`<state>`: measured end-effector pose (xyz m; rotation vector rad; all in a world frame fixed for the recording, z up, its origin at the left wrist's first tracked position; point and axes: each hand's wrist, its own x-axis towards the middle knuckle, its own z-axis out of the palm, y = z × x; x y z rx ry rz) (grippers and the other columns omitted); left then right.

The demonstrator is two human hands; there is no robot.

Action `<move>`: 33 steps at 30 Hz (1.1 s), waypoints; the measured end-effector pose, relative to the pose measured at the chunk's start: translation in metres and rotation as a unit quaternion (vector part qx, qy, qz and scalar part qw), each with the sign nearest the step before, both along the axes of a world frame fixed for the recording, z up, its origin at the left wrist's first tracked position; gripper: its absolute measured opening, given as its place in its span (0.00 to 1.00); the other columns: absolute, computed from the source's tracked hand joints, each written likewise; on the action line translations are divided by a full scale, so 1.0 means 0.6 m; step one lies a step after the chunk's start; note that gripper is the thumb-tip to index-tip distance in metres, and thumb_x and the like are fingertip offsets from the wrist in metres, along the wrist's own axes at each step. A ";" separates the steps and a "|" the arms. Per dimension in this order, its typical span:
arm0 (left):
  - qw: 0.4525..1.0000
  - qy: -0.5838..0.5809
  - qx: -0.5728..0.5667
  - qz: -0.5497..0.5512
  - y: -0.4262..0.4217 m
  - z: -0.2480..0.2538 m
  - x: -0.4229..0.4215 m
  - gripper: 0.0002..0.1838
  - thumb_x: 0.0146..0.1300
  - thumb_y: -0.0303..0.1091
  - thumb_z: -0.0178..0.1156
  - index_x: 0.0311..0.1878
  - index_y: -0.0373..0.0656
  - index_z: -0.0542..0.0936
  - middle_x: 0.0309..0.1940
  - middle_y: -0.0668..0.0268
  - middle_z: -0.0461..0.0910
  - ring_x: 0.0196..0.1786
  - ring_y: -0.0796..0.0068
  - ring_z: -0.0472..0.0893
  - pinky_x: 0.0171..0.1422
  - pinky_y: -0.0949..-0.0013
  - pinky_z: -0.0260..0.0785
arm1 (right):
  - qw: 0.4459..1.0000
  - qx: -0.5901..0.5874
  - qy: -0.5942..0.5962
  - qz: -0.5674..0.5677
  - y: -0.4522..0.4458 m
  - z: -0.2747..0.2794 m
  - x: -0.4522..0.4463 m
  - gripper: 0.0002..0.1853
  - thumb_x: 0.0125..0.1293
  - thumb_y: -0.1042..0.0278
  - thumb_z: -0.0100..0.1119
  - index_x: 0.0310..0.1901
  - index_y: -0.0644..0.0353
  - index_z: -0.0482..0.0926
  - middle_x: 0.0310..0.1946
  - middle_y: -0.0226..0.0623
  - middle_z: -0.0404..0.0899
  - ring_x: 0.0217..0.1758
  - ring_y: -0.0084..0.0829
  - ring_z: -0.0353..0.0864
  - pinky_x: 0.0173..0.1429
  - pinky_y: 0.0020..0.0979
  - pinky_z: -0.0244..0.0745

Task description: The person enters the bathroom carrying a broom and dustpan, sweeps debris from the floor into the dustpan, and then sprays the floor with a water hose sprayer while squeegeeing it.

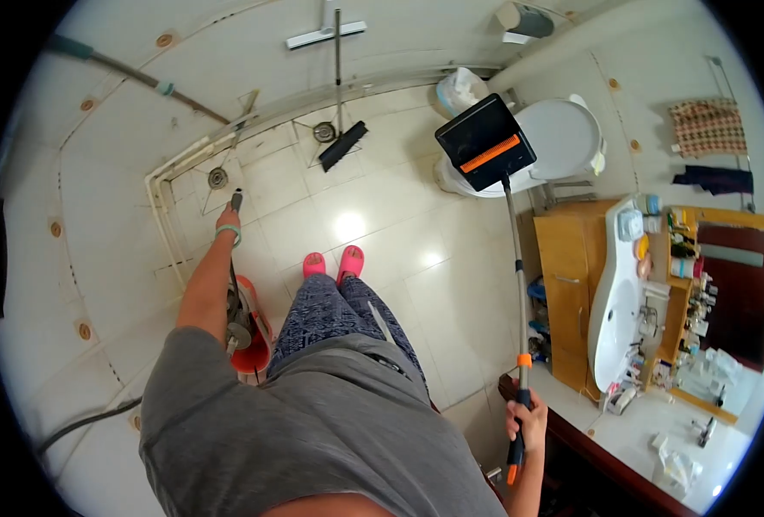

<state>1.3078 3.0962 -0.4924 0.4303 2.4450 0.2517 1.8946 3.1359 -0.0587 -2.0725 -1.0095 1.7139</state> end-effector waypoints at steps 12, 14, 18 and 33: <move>0.999 0.018 0.037 0.031 -0.045 0.058 -0.016 0.21 0.63 0.37 0.41 0.60 0.53 0.61 0.44 0.54 0.74 0.44 0.54 0.75 0.48 0.58 0.67 | 0.975 -0.149 0.073 0.150 0.086 -0.107 -0.173 0.24 0.47 0.81 0.48 0.50 0.70 0.64 0.15 0.31 0.65 0.09 0.17 0.60 0.10 0.20 0.54; 0.998 0.003 0.048 0.031 -0.051 0.061 -0.015 0.20 0.62 0.37 0.42 0.59 0.52 0.63 0.47 0.55 0.72 0.47 0.54 0.73 0.51 0.60 0.65 | 0.963 -0.174 0.094 0.184 0.103 -0.159 -0.212 0.23 0.48 0.81 0.49 0.50 0.69 0.65 0.16 0.30 0.65 0.10 0.16 0.60 0.11 0.19 0.53; 0.998 0.014 0.068 0.013 -0.063 0.067 0.001 0.19 0.62 0.36 0.43 0.58 0.52 0.64 0.42 0.54 0.75 0.42 0.54 0.75 0.47 0.59 0.67 | 0.928 -0.236 0.153 0.244 0.139 -0.306 -0.306 0.20 0.49 0.81 0.50 0.48 0.69 0.65 0.16 0.30 0.64 0.11 0.16 0.59 0.12 0.19 0.53; 0.997 0.016 -0.060 0.044 -0.122 0.013 -0.025 0.18 0.63 0.35 0.42 0.56 0.41 0.64 0.40 0.52 0.76 0.42 0.56 0.76 0.42 0.59 0.72 | 0.902 -0.245 0.155 0.319 0.136 -0.343 -0.376 0.22 0.48 0.82 0.52 0.49 0.66 0.68 0.16 0.30 0.66 0.10 0.16 0.60 0.11 0.18 0.54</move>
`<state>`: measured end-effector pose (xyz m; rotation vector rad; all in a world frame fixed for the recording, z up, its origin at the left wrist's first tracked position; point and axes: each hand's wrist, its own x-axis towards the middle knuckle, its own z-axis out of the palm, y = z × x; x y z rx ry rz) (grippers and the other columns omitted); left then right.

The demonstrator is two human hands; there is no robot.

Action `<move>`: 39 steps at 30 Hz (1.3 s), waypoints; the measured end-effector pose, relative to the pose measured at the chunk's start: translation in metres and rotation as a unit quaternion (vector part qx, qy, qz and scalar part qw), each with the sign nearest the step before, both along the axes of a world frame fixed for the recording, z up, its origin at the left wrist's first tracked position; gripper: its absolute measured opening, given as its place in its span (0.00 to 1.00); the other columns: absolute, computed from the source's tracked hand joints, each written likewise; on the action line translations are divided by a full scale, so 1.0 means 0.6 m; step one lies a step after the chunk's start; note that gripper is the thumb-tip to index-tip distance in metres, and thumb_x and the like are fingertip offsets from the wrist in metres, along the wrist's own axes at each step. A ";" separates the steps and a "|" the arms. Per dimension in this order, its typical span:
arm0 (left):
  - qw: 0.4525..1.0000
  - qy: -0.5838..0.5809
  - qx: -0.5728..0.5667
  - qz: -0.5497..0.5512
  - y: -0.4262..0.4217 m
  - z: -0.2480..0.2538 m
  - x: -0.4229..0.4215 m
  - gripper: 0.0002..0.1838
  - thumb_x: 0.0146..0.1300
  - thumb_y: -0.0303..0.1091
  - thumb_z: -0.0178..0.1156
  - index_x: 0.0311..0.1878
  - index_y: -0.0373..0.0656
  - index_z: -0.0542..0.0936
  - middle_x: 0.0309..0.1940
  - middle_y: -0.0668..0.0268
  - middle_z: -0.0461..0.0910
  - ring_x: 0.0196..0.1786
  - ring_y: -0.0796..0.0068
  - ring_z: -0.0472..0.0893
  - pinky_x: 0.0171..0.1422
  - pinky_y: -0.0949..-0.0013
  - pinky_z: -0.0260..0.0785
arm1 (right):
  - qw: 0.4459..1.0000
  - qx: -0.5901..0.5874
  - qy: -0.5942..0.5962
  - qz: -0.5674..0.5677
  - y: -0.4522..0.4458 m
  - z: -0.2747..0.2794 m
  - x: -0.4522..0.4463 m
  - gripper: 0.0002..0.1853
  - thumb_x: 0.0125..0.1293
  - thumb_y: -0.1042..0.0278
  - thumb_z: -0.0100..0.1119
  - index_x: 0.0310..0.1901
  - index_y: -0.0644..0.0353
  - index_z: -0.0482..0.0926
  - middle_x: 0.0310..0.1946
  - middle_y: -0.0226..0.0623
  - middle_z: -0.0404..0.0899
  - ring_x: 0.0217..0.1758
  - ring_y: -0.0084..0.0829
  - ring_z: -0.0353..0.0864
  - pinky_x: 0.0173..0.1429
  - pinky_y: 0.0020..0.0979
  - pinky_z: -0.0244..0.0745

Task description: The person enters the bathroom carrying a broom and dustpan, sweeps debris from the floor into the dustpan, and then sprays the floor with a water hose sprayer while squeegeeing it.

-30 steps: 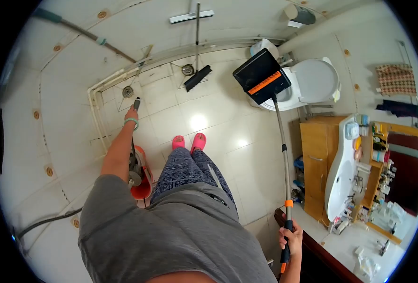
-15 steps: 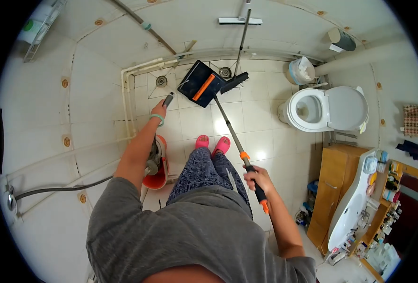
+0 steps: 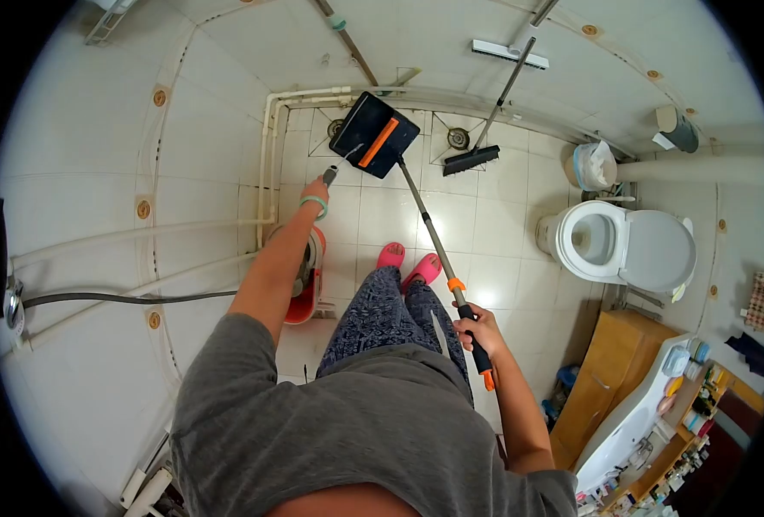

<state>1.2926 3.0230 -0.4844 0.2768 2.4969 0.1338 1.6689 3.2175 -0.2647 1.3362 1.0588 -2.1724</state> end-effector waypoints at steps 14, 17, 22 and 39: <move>0.998 0.030 0.005 -0.051 0.025 -0.015 -0.027 0.16 0.62 0.35 0.43 0.51 0.41 0.67 0.41 0.54 0.76 0.44 0.57 0.76 0.44 0.59 0.71 | 1.000 0.004 0.014 -0.027 -0.014 0.032 0.015 0.23 0.49 0.80 0.50 0.51 0.66 0.66 0.17 0.29 0.66 0.10 0.14 0.58 0.11 0.17 0.52; 0.998 0.017 -0.001 -0.059 0.032 -0.015 -0.016 0.15 0.62 0.35 0.43 0.50 0.41 0.67 0.42 0.54 0.75 0.44 0.57 0.76 0.45 0.59 0.71 | 0.999 -0.015 0.019 -0.047 -0.018 0.021 0.021 0.22 0.49 0.82 0.50 0.49 0.66 0.67 0.17 0.30 0.67 0.10 0.15 0.60 0.11 0.18 0.53; 0.999 -0.020 0.038 -0.001 0.036 -0.014 0.003 0.15 0.61 0.35 0.45 0.51 0.43 0.68 0.39 0.52 0.76 0.43 0.55 0.76 0.44 0.58 0.70 | 0.998 -0.021 -0.002 -0.067 -0.023 -0.001 0.018 0.22 0.48 0.82 0.50 0.49 0.67 0.67 0.16 0.30 0.65 0.10 0.15 0.59 0.12 0.18 0.52; 0.991 -0.052 0.123 0.031 0.039 -0.064 0.025 0.29 0.58 0.33 0.48 0.63 0.47 0.54 0.38 0.47 0.75 0.39 0.51 0.76 0.45 0.59 0.69 | 0.978 -0.121 -0.061 -0.159 -0.023 -0.043 0.041 0.20 0.51 0.80 0.50 0.49 0.67 0.63 0.20 0.29 0.64 0.14 0.14 0.58 0.13 0.15 0.53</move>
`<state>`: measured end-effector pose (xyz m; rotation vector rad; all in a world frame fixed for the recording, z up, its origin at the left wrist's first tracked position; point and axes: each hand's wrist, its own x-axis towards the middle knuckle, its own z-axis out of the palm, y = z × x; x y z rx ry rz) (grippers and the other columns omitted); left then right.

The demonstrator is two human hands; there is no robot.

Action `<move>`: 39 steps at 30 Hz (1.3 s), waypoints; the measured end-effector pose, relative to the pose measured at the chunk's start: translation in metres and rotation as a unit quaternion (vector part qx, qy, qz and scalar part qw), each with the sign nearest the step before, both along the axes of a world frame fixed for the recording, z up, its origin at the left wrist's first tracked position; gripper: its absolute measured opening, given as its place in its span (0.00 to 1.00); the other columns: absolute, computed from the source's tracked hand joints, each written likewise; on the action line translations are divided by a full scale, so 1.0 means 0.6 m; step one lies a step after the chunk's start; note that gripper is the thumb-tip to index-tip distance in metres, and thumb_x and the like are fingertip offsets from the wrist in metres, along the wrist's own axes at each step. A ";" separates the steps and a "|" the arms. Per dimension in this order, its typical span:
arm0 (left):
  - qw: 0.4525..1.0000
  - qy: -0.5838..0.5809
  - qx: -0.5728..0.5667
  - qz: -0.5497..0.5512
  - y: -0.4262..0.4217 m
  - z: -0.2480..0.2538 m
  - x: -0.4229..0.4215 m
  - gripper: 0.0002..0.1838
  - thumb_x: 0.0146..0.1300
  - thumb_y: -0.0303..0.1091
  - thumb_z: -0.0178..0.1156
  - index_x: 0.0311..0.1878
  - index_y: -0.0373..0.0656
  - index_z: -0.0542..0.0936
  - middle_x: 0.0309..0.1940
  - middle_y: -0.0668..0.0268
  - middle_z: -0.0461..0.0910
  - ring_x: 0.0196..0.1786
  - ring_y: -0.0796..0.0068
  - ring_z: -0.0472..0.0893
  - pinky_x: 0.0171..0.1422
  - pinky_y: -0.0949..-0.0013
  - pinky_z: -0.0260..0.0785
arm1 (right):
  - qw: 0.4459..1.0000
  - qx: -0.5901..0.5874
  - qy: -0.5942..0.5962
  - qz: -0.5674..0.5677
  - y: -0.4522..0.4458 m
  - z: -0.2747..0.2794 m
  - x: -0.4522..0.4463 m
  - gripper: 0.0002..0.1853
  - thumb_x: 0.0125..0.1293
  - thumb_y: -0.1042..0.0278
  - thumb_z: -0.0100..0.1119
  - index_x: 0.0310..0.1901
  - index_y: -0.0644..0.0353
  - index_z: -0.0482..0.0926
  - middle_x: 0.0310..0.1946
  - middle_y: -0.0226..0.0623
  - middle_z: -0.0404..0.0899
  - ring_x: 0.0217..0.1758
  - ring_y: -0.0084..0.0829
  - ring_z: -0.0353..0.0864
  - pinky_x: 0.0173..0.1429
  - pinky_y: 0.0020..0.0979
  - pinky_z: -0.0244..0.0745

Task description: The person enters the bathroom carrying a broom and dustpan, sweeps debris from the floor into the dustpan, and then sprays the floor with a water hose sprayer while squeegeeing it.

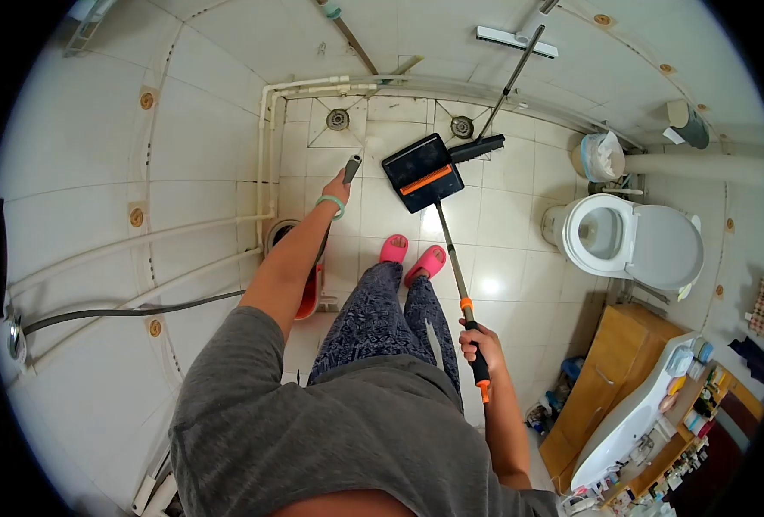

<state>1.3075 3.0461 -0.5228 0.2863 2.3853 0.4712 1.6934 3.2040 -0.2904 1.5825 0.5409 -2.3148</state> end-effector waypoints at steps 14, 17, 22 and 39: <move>0.991 -0.129 0.041 -0.009 0.182 -0.033 -0.015 0.34 0.58 0.36 0.44 0.66 0.61 0.42 0.48 0.38 0.64 0.47 0.48 0.72 0.53 0.59 0.65 | 0.960 -0.143 0.005 -0.239 -0.016 -0.018 0.040 0.19 0.57 0.78 0.42 0.53 0.64 0.60 0.18 0.27 0.61 0.13 0.14 0.57 0.12 0.14 0.56; 0.989 -0.141 0.036 -0.007 0.192 -0.041 -0.003 0.35 0.58 0.36 0.44 0.66 0.63 0.39 0.49 0.37 0.61 0.49 0.47 0.70 0.54 0.59 0.63 | 0.940 -0.163 0.022 -0.299 -0.013 -0.026 0.050 0.17 0.57 0.79 0.44 0.50 0.64 0.63 0.19 0.27 0.61 0.14 0.13 0.56 0.12 0.14 0.55; 0.986 -0.157 0.044 0.024 0.199 -0.032 0.023 0.36 0.57 0.36 0.45 0.66 0.64 0.39 0.49 0.39 0.62 0.50 0.47 0.70 0.55 0.59 0.63 | 0.914 -0.183 0.049 -0.359 0.025 -0.061 0.073 0.14 0.58 0.78 0.44 0.47 0.69 0.65 0.17 0.28 0.60 0.14 0.14 0.58 0.12 0.14 0.58; 0.988 -0.067 0.128 0.049 0.219 0.015 0.138 0.33 0.57 0.25 0.45 0.66 0.53 0.49 0.48 0.48 0.71 0.47 0.58 0.74 0.51 0.66 0.64 | 0.737 -0.201 0.235 -0.602 0.239 -0.037 0.069 0.24 0.53 0.83 0.44 0.49 0.77 0.46 0.31 0.39 0.59 0.34 0.30 0.65 0.42 0.29 0.76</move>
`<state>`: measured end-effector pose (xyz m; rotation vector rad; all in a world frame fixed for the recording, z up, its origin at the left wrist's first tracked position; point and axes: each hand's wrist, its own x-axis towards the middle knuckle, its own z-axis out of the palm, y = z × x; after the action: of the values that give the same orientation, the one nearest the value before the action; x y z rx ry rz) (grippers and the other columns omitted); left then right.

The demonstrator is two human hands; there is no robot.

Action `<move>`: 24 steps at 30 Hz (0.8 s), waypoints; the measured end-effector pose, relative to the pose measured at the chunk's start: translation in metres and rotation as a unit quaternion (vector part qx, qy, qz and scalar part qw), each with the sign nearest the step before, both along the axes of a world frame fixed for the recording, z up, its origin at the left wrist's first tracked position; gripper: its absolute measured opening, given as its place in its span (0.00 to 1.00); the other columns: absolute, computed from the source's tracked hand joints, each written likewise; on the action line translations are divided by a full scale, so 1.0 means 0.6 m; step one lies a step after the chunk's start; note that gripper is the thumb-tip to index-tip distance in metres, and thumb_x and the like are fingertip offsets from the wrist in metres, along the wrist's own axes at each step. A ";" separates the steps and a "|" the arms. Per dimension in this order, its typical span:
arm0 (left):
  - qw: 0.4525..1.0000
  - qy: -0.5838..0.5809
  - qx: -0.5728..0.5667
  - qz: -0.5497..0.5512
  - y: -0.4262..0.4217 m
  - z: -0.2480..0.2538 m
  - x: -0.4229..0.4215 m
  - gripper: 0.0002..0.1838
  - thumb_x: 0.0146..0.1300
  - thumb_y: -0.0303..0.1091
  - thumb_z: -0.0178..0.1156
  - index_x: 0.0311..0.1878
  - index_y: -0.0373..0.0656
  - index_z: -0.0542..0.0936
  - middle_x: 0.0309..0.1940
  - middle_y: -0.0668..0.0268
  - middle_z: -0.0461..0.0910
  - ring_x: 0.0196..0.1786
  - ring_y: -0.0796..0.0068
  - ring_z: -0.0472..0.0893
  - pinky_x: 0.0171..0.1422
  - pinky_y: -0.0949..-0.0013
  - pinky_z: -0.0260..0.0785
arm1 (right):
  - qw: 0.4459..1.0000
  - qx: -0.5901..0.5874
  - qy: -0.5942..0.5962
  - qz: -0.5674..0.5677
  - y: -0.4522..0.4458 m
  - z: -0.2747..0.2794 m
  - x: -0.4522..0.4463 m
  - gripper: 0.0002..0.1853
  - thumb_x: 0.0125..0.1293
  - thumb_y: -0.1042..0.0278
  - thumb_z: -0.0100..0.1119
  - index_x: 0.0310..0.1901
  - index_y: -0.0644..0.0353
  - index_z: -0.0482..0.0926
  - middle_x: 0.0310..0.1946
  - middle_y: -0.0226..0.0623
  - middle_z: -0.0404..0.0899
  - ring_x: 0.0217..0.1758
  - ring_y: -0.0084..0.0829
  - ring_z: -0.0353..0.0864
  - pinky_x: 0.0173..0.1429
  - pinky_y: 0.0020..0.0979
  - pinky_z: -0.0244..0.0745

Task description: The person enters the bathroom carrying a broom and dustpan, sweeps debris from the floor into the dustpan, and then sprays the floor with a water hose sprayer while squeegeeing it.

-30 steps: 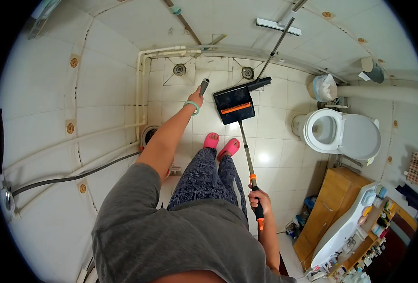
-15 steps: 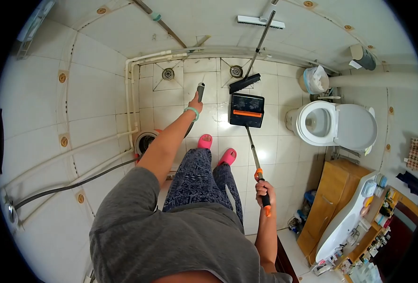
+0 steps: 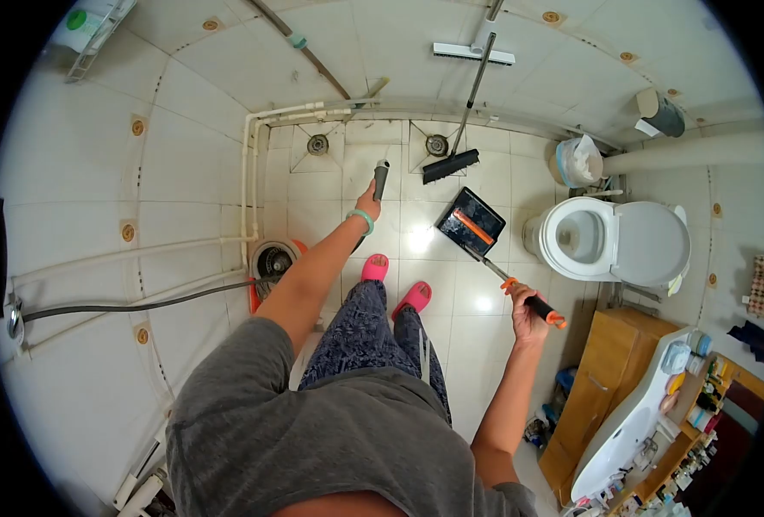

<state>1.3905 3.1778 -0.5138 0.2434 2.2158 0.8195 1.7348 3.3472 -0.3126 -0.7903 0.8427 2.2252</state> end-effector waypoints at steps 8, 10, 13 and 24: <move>0.995 -0.020 0.076 0.059 0.012 0.001 0.030 0.34 0.54 0.19 0.46 0.65 0.54 0.53 0.43 0.53 0.73 0.34 0.66 0.74 0.38 0.69 0.67 | 0.998 0.038 0.052 -0.014 0.041 -0.027 -0.010 0.33 0.53 0.77 0.55 0.52 0.76 0.44 0.31 0.41 0.63 0.34 0.32 0.69 0.42 0.32 0.77; 0.989 -0.014 0.119 0.085 0.015 -0.002 0.038 0.35 0.52 0.17 0.45 0.65 0.53 0.55 0.39 0.57 0.74 0.25 0.73 0.73 0.28 0.70 0.65 | 0.998 0.035 0.058 -0.015 0.054 -0.031 -0.019 0.34 0.53 0.77 0.55 0.53 0.75 0.42 0.31 0.41 0.64 0.34 0.33 0.69 0.42 0.32 0.77; 0.975 -0.097 0.150 0.130 0.015 0.019 0.043 0.31 0.53 0.23 0.43 0.63 0.50 0.56 0.52 0.50 0.68 0.54 0.56 0.70 0.56 0.65 0.61 | 0.998 0.036 0.046 -0.032 0.080 -0.051 -0.024 0.38 0.53 0.76 0.56 0.55 0.74 0.38 0.31 0.43 0.65 0.34 0.36 0.71 0.43 0.35 0.78; 0.982 -0.001 0.134 0.129 0.019 0.027 0.047 0.37 0.50 0.16 0.45 0.65 0.54 0.52 0.30 0.57 0.74 0.21 0.75 0.71 0.23 0.71 0.64 | 0.922 0.195 -0.118 0.313 0.002 -0.152 -0.129 0.13 0.60 0.70 0.47 0.39 0.74 0.65 0.32 0.46 0.72 0.34 0.34 0.75 0.40 0.30 0.76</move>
<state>1.4185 3.1890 -0.4973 0.0829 2.1592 1.2631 1.6572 3.3485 -0.4040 -1.2125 -0.0015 2.6367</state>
